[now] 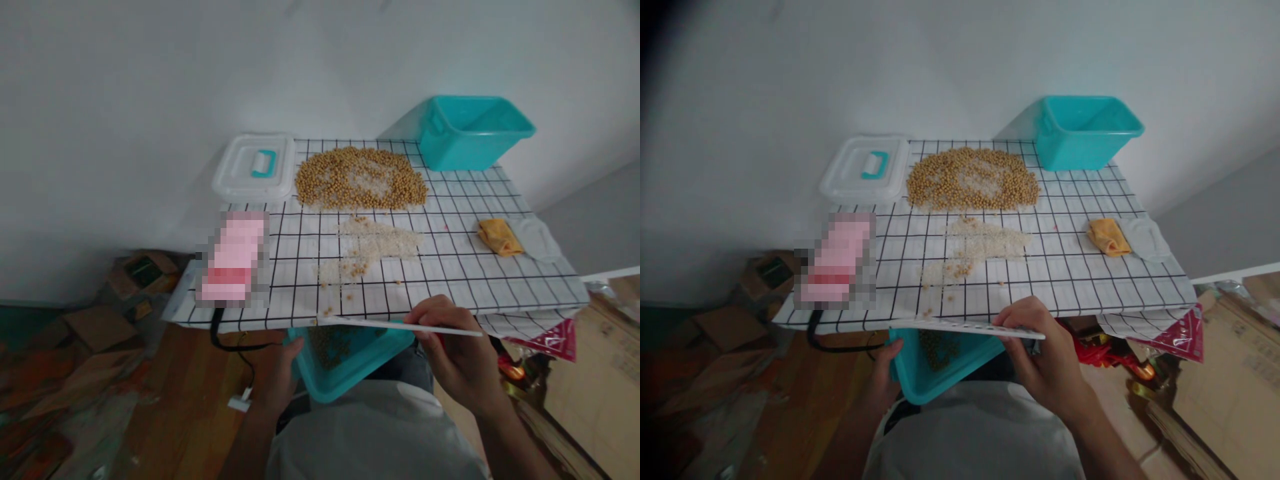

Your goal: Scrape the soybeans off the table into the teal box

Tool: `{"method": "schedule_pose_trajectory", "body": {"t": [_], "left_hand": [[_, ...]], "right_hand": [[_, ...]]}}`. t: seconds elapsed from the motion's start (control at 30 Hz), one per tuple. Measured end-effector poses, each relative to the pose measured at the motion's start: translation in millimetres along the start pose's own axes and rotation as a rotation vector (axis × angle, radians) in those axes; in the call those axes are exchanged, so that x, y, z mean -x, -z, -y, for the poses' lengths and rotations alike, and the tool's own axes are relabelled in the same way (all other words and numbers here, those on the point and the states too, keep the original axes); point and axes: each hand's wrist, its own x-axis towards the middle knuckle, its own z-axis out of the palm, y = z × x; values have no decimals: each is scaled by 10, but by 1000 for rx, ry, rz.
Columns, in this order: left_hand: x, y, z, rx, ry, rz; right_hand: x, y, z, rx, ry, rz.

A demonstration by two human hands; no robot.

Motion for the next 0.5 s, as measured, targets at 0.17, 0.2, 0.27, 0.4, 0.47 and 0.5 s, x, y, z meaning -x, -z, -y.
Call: {"method": "schedule_pose_trajectory", "body": {"t": [0.17,0.2,0.27,0.4,0.47,0.5], "left_hand": [[45,-32,-79,9,-2,-23],[51,-33,-89,9,-17,-33],[55,-26,-93,23,-18,-36],[14,13,-44,33,22,-13],[-32,40,-11,34,14,1],[-57,55,4,38,4,9]], "right_hand": [[-35,-54,-13,53,-10,-36],[-35,-58,-13,61,-15,-23],[-27,-51,-11,52,-13,-2],[-20,6,9,107,-4,-91],[-40,30,19,210,-35,-174],[-56,34,21,247,-47,-198]]}}
